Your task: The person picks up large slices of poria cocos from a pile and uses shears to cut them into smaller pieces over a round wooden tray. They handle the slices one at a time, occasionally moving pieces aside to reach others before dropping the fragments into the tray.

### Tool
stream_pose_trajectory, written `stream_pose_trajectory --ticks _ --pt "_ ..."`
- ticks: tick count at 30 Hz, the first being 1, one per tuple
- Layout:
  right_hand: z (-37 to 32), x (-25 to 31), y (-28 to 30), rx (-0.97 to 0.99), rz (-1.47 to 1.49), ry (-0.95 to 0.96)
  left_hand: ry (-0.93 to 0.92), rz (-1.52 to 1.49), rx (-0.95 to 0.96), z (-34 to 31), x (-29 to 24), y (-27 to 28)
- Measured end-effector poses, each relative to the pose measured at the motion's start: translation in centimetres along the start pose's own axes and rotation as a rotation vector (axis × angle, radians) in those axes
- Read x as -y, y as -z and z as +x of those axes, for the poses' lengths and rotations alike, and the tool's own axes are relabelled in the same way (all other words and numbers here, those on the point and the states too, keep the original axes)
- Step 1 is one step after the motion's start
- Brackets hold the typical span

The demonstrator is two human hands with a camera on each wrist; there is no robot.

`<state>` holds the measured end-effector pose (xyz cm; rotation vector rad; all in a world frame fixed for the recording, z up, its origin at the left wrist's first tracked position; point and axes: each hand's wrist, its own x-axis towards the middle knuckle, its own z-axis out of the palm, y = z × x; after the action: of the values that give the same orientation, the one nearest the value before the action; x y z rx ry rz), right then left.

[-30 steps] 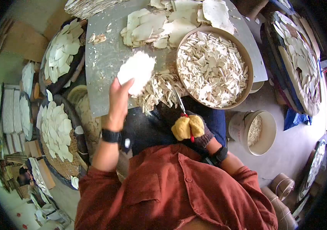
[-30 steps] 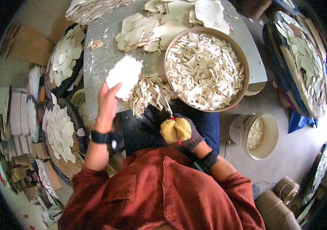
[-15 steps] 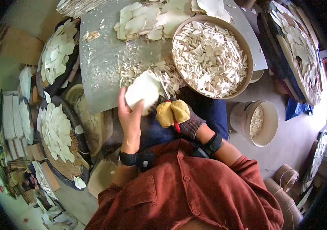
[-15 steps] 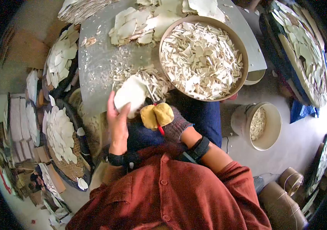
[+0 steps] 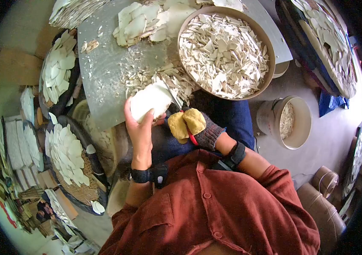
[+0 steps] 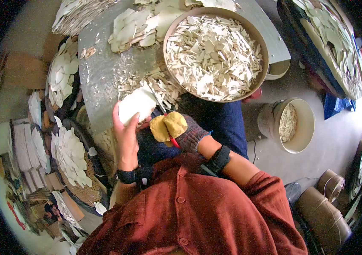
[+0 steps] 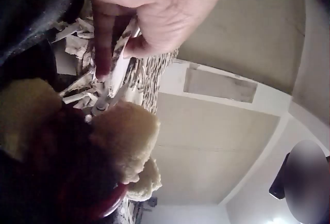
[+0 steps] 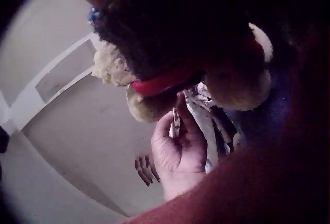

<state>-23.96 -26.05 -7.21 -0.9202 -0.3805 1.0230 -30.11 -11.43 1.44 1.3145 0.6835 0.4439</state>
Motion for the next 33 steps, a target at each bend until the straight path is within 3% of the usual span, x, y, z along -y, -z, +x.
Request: stream_pose_trajectory --ticks 5,8,11,12,14,16,19,20,22,24,26,29,33 --pt "-0.6 -0.9 0.8 0.002 -0.105 -0.054 0.030 0.050 0.024 0.1 0.1 0.3" --pt "-0.7 -0.6 0.3 -0.014 0.267 -0.026 0.052 0.090 0.073 0.4 -0.5 0.6" --pt "0.1 0.2 0.4 0.125 0.497 0.073 -0.032 0.155 0.158 0.6 -1.0 0.9" --pt "0.1 -0.1 1.2 0.124 0.268 0.054 -0.027 0.149 0.168 0.7 -1.2 1.0" --pt "0.1 -1.3 2.2 0.096 0.081 0.093 -0.022 0.134 0.187 1.1 -1.5 1.1" --pt "0.7 -1.4 1.8 0.214 0.817 -0.044 -0.108 0.053 0.028 1.6 0.3 1.3" --pt "0.2 -1.5 1.3 0.207 0.554 -0.065 -0.186 -0.114 -0.204 1.4 1.7 0.1" --pt "0.1 -2.0 1.3 0.136 0.599 -0.096 -0.210 -0.102 -0.209 1.4 1.9 -0.2" --pt "-0.1 -2.6 1.4 0.096 0.011 -0.074 -0.218 -0.065 -0.199 1.8 1.9 -0.5" --pt "-0.4 -2.5 1.1 0.072 -0.122 -0.093 -0.189 -0.007 -0.174 2.3 1.7 -0.1" --pt "-0.3 -1.4 0.6 0.068 0.199 -0.139 -0.219 0.034 -0.149 3.0 2.1 0.5" --pt "-0.2 1.3 -0.5 0.218 0.161 -0.005 -0.185 0.055 -0.058 2.7 1.1 0.6" --pt "-0.2 0.4 -0.3 0.086 0.025 -0.045 -0.207 0.062 -0.003 3.2 2.4 1.6"
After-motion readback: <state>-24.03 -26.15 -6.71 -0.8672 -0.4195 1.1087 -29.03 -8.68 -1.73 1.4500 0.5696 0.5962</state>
